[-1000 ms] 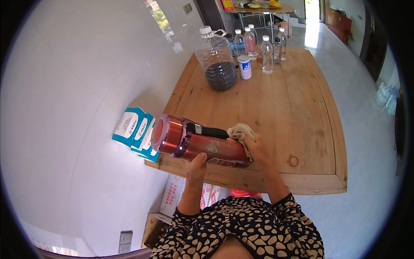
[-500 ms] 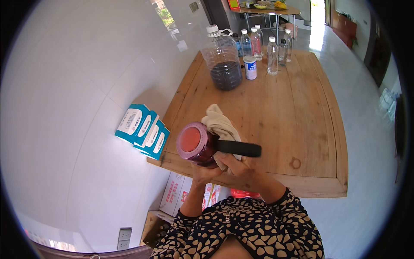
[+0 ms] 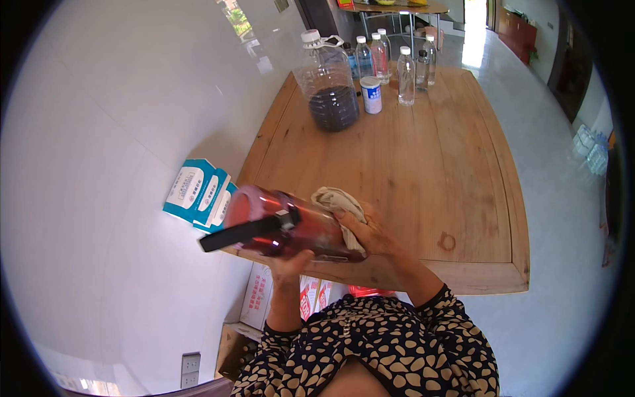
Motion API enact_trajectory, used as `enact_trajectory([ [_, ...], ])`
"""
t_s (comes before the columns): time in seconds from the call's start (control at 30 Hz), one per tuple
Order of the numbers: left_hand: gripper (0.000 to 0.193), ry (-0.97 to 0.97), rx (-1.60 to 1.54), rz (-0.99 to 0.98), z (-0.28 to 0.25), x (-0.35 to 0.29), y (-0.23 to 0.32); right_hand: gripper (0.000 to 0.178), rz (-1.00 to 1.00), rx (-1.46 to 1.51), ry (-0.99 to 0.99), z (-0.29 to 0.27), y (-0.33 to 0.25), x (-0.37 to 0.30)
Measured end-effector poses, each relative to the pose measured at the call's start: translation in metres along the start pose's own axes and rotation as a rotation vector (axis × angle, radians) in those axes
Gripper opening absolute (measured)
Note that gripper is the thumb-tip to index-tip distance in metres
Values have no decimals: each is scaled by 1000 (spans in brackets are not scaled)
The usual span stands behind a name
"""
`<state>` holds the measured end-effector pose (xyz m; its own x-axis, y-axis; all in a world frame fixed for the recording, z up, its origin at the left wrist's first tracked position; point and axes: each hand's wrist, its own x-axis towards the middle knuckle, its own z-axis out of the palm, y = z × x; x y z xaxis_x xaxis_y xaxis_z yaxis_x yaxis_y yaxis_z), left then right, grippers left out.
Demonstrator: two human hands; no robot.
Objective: The person wipes a wooden table surface with a cloth, then picks up and wipes a red thermos and several small boxes before placing them back on the table. The person continues to wipe the table surface around the items.
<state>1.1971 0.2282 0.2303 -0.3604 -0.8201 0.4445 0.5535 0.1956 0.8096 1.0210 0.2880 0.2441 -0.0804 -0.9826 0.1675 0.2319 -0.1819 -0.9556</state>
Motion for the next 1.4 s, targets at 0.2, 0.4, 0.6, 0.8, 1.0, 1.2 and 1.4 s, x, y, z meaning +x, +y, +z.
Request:
enact_trajectory([
  [0.2,90,181,233,106,-25,9,-23,31,88,585,414,-12,75,2],
  [0.4,113,227,112,228,-26,20,-37,40,315,1047,394,-22,87,3],
  [0.6,92,317,133,56,25,45,-15,47,329,865,420,-17,84,-12],
  [0.8,88,308,293,193,23,78,-40,36,427,173,555,-35,101,-17],
  [1.0,95,168,451,309,34,132,-69,48,-308,-992,587,-76,138,-7],
  [1.2,96,191,508,254,29,177,-105,62,-28,-1606,309,-93,112,-3],
  [1.4,96,116,447,321,31,228,-157,60,19,-1606,291,-100,111,1],
])
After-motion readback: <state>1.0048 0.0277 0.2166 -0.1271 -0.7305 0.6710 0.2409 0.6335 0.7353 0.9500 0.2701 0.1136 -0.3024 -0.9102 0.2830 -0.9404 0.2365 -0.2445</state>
